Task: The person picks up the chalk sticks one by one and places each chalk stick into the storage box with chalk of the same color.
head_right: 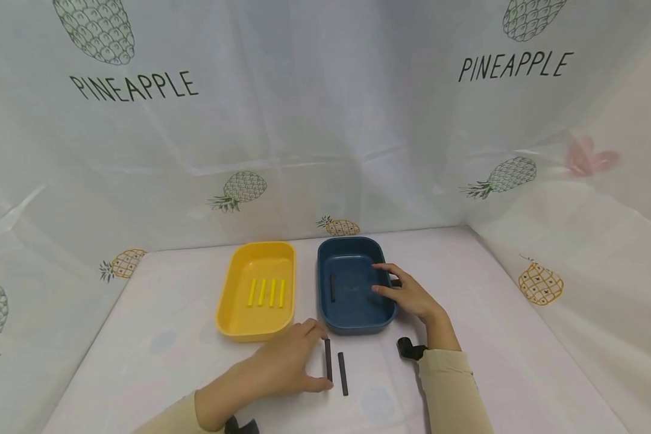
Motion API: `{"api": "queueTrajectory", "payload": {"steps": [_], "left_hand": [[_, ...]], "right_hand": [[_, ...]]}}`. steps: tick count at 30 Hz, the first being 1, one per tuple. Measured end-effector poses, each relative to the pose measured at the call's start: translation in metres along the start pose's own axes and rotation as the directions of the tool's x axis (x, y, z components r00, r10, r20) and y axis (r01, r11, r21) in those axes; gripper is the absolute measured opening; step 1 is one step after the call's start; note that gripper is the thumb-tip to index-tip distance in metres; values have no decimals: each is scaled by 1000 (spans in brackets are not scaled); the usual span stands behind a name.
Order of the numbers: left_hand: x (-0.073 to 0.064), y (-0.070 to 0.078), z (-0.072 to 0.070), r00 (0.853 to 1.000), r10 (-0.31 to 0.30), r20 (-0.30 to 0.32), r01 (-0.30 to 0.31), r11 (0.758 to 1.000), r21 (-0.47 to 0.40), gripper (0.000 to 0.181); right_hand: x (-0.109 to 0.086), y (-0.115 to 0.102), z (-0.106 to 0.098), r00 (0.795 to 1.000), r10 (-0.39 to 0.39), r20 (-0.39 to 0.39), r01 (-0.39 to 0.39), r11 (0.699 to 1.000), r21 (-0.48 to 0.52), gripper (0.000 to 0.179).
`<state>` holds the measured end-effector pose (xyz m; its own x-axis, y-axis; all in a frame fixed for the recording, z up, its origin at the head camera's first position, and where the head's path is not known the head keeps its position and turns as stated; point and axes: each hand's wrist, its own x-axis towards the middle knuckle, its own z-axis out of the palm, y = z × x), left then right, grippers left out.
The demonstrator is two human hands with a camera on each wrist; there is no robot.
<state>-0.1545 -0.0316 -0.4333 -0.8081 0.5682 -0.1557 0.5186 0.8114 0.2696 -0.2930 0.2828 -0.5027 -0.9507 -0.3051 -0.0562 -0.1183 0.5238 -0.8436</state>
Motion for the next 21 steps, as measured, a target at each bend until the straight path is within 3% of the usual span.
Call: {"api": "queueTrajectory", "payload": {"steps": [8,21], "left_hand": [[3,2,-18,997,31,-71,-31,999,-9,83],[25,-8,-46,990,9,-140,-4,999,34,85]], "right_hand": [[-2,-3,0,1000,-1,0,1,1000,-3,61],[-1,-1,1,1000,3,2,-3,1000,-4,63]]}}
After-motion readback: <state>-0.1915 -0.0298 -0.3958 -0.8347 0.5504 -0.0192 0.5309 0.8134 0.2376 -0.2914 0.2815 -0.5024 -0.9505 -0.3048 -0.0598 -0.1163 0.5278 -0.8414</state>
